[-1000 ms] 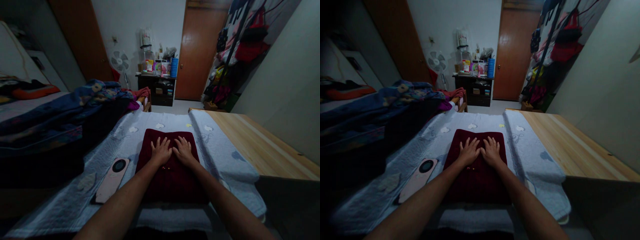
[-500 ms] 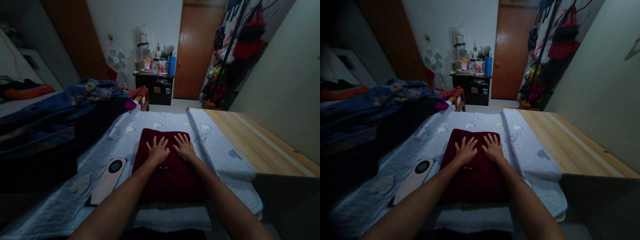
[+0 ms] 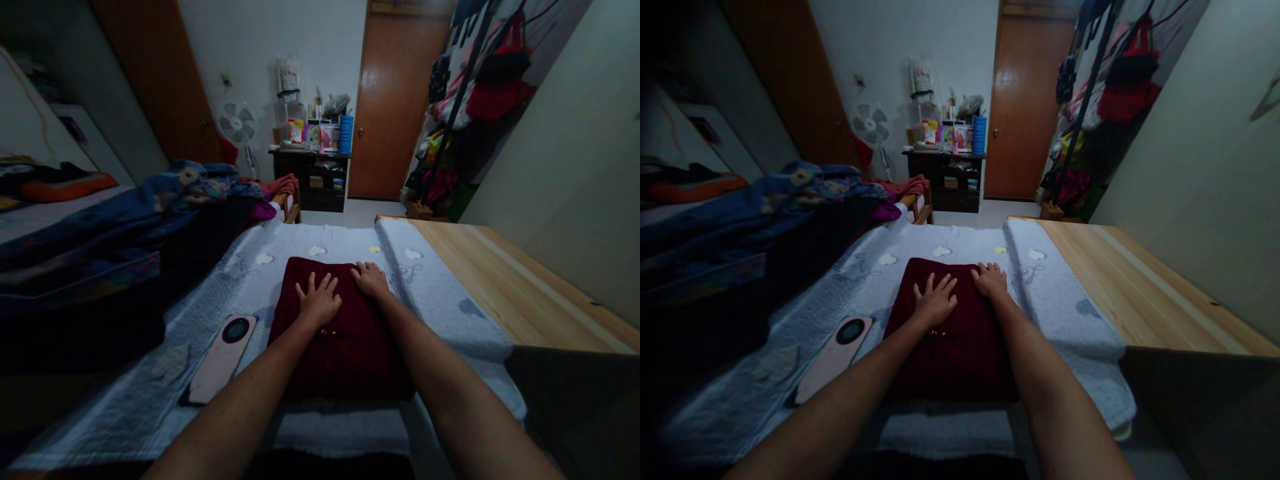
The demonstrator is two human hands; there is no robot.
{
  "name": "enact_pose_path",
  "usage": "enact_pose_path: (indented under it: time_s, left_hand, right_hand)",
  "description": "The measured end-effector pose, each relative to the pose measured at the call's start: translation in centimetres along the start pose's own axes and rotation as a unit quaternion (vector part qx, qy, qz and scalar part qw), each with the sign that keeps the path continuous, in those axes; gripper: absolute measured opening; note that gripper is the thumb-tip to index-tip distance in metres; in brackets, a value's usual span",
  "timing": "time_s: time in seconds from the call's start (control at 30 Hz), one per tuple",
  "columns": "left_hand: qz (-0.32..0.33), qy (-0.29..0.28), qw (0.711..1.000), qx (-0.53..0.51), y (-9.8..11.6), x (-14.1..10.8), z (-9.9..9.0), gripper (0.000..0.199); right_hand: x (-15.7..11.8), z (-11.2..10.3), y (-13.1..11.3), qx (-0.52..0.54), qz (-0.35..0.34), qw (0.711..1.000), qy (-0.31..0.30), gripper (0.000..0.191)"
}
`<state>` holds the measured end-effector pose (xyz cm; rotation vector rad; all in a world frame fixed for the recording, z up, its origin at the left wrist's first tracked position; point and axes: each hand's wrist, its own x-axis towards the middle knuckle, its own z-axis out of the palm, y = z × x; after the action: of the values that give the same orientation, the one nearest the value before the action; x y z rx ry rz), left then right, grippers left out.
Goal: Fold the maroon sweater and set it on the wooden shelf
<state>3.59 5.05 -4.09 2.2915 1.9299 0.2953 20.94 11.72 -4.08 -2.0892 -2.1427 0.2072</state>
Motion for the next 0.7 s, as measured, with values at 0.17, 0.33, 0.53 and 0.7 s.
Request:
enact_pose_path:
  time_s: [0.17,0.33,0.53,0.7]
  left_hand:
    - [-0.001,0.007,1.000,0.005,0.0,-0.2,-0.1,0.057]
    - [0.009,0.006,1.000,-0.008,-0.3,-0.2,-0.2,0.053]
    - [0.024,-0.018,1.000,-0.008,-0.8,0.0,-0.6,0.051]
    - [0.025,-0.063,0.998,-0.013,-1.3,1.2,-1.3,0.052]
  right_hand:
    - [-1.0,-0.1,-1.4,0.018,-0.003,0.999,0.040,0.062]
    - [-5.7,-0.7,-3.9,0.155,-0.033,0.987,-0.014,0.069]
    - [-13.2,-0.2,-7.3,0.135,-0.103,0.985,0.000,0.061]
    - [-14.4,-0.7,-8.1,0.079,-0.101,0.992,-0.020,0.063]
